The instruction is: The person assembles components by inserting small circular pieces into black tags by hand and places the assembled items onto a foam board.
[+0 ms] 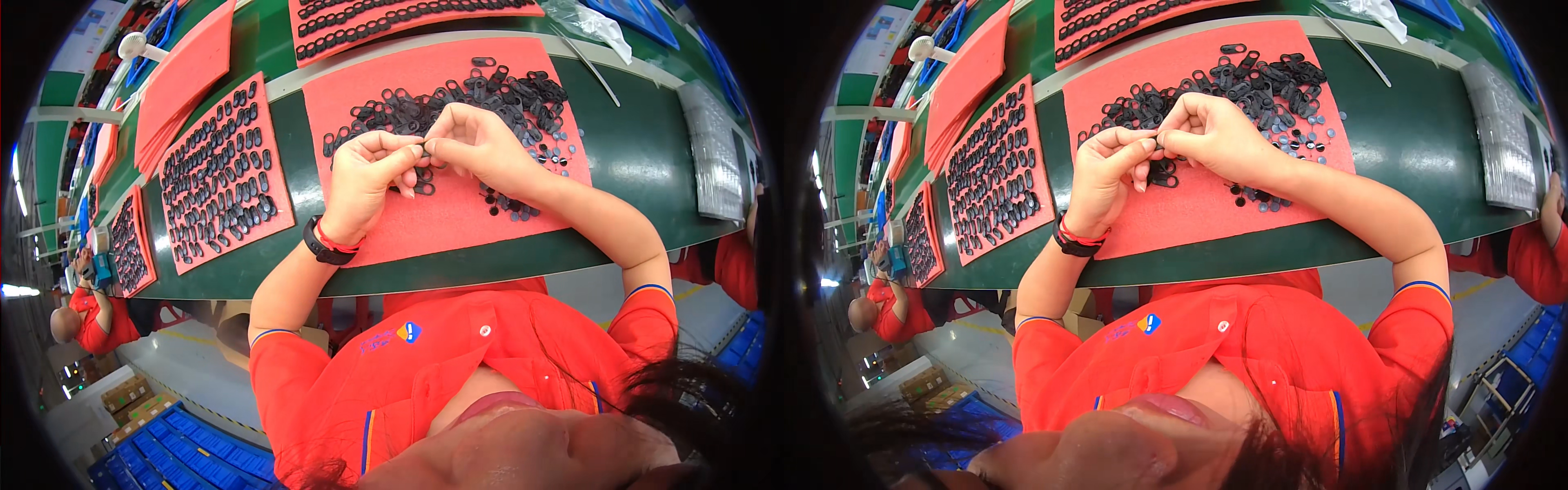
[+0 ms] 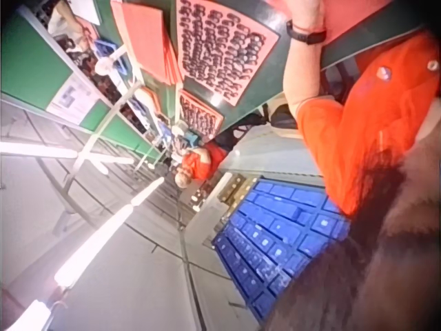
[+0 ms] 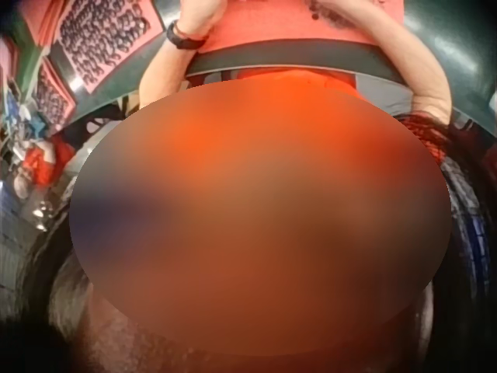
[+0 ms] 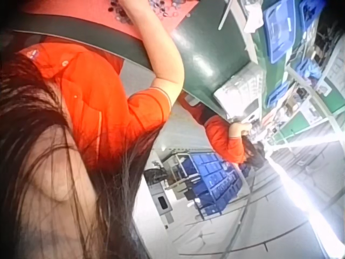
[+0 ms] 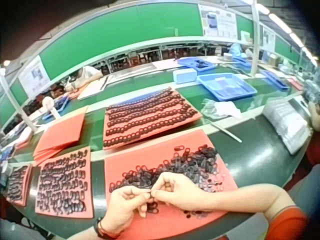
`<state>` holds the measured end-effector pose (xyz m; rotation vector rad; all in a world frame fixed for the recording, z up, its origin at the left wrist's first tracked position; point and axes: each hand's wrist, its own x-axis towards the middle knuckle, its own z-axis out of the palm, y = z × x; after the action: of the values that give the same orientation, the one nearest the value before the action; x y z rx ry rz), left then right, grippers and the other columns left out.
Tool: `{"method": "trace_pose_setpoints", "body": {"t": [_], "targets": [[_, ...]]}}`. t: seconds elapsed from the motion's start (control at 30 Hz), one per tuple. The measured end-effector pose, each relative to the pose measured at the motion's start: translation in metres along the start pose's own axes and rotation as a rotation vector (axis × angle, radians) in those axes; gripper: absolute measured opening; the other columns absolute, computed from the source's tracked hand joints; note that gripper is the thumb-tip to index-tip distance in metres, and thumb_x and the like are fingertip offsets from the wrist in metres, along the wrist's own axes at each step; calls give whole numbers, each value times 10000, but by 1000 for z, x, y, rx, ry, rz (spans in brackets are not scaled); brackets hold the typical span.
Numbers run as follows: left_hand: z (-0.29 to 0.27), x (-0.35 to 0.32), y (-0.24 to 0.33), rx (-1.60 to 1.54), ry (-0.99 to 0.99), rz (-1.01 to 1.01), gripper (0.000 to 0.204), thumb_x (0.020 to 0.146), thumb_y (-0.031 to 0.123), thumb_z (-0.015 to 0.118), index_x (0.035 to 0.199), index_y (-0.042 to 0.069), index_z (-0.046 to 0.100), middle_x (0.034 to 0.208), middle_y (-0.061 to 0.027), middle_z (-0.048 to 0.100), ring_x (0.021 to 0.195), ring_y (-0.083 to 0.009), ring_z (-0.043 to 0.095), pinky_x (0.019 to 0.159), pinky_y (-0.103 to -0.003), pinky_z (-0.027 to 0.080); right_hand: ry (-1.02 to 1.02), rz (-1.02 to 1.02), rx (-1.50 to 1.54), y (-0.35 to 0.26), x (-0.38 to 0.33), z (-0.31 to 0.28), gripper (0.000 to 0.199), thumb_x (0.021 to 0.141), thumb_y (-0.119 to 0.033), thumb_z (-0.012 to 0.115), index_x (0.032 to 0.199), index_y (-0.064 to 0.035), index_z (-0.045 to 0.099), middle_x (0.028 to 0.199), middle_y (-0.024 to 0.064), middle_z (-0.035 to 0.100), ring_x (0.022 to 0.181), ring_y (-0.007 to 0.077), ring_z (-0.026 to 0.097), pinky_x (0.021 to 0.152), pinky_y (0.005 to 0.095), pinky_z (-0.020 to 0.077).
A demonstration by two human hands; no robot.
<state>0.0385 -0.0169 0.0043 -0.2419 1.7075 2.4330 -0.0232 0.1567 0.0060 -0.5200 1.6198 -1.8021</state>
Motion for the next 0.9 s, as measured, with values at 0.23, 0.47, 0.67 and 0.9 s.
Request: {"method": "trace_pose_setpoints", "body": {"t": [0.23,0.47,0.67,0.9], "targets": [[0,0,-3,-1,-7,-7,119,799,27,611,904,-28,599,764,-104,638,538,-73,547,457,-182,453,0,-2,8,4,0,0,120,809,-103,579,840,-22,496,765,38,574,625,57,498,523,193,392],[2,-2,-3,41,-40,4,95,794,23,614,869,-31,592,764,-104,639,541,-70,551,443,-181,458,5,0,-72,12,2,0,107,799,-46,576,818,-9,477,816,50,558,787,94,545,700,239,448],[4,-2,9,-44,-12,-28,95,790,45,611,855,-22,595,744,-109,640,531,-64,544,434,-179,450,11,-13,-7,-3,0,0,138,822,-151,572,848,-25,523,723,46,587,552,44,471,469,170,334],[-4,-2,6,-129,-55,-79,118,788,70,613,861,-22,598,752,-99,639,522,-59,533,427,-179,439,11,12,26,-3,-2,2,165,825,-186,576,859,-29,539,726,60,598,498,44,429,458,176,327]]}}
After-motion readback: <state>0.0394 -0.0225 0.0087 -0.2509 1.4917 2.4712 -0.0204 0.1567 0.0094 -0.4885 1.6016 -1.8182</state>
